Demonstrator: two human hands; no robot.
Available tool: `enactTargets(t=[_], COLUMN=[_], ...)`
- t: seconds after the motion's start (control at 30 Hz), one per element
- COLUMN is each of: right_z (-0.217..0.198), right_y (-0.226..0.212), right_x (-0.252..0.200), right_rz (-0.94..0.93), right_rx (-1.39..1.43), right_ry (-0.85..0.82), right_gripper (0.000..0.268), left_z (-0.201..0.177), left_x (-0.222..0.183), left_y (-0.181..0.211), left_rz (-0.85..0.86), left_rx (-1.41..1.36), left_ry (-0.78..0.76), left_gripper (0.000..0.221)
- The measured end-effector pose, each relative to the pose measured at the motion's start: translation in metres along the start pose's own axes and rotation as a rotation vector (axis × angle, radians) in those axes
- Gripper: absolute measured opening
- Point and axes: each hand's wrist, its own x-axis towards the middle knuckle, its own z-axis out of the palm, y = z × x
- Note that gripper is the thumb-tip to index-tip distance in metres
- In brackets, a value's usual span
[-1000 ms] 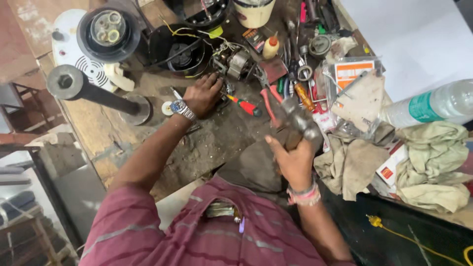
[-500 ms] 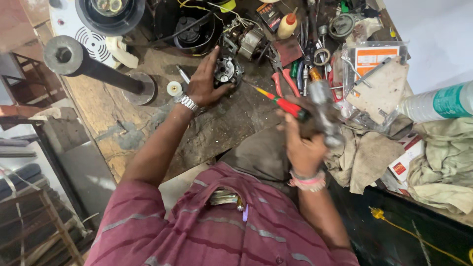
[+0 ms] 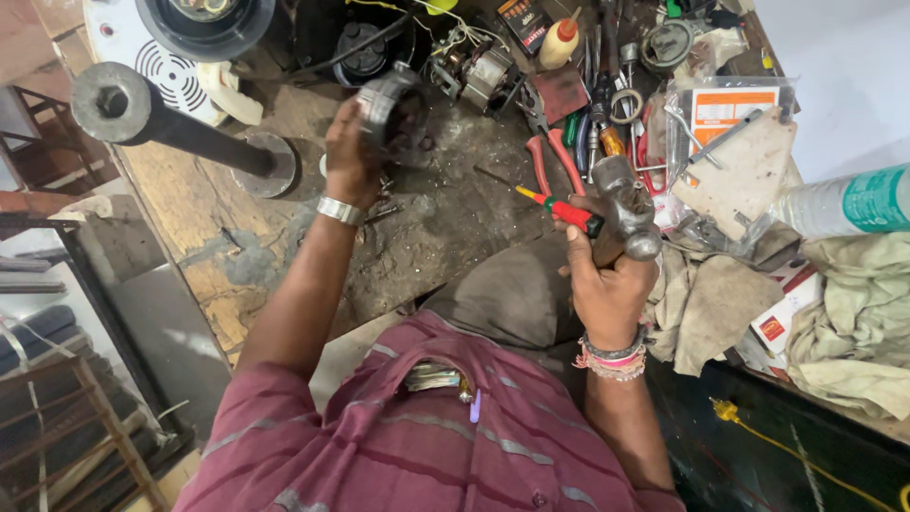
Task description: The person disassembles and reassembles a small electrical motor on a cluttered workbench. They use a hammer and screwdriver to remove and install components, handling the motor housing and internal parts throughout.
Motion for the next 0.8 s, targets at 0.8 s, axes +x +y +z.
enactTargets(t=[0.8], right_z=[-0.04], right_y=[0.055], right_x=[0.029], right_rz=[-0.085], right_rx=[0.442], right_ry=[0.469], right_gripper=[0.059], left_z=[-0.008], left_x=[-0.034], left_y=[-0.07], left_rz=[-0.299], left_rx=[-0.166], left_ry=[-0.023], left_gripper=[0.033])
